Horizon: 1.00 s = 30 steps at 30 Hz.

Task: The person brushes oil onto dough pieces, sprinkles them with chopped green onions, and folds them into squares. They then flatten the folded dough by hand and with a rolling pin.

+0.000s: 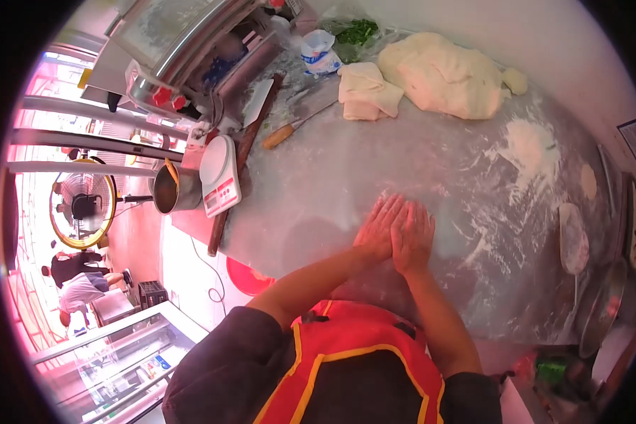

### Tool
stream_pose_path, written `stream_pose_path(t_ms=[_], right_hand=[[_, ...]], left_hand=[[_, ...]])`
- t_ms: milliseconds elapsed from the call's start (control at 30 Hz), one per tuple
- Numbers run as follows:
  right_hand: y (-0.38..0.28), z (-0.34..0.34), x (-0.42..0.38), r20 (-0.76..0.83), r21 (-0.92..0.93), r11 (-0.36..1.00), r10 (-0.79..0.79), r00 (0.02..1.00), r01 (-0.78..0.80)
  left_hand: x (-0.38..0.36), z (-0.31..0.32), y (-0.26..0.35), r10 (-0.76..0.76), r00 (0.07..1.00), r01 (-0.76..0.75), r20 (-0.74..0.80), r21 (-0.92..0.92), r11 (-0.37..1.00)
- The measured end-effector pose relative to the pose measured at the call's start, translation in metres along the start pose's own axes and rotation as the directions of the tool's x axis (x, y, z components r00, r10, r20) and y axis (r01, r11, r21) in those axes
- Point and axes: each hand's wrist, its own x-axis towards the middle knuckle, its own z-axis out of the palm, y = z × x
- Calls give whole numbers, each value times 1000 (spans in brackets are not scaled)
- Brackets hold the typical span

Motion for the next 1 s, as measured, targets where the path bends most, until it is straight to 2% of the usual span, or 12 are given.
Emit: stream_pose_path(t_ms=[133,167,200,267,333,400,467,567,700,833,933,1000], right_hand=[[14,-10,2,36,83,996,-46,998,43],[17,-14,-2,47,118,993,-35,998,29],[19,-25,-7,5,101,995,11,1000,-12],[26,-50,-7,-101,39,991,133,986,-130],[57,-78,-11,-180,32,956,294,939,-293],[91,-100,-28,-289,32,915,394,873,-402],[123,-112,-37,-422,24,886,428,799,-462],[157,-131,-40,-449,192,816,567,691,-545],[225,-155,3,-426,214,875,484,764,-434],[253,-191,95,-365,197,894,447,816,-402],[285,-178,141,-500,41,949,291,816,-313],[317,-169,150,-394,-109,917,316,863,-385]], left_hand=[[-1,2,3,34,999,-35,-28,-27,999],[-10,18,-11,24,994,-31,-107,-68,997],[-18,36,-16,40,985,-64,-169,-135,989],[-22,21,-6,11,987,-59,-162,-296,953],[-23,2,6,90,996,-91,-21,-58,994],[-23,3,15,132,991,-132,8,20,991],[-16,10,17,145,989,-141,-42,71,987],[7,14,30,105,992,-98,-74,102,990],[46,28,43,47,982,-33,-183,82,996],[44,19,47,-44,993,52,-111,67,996],[52,21,50,-64,992,74,-113,91,993],[49,23,49,-49,990,58,-129,67,996]])
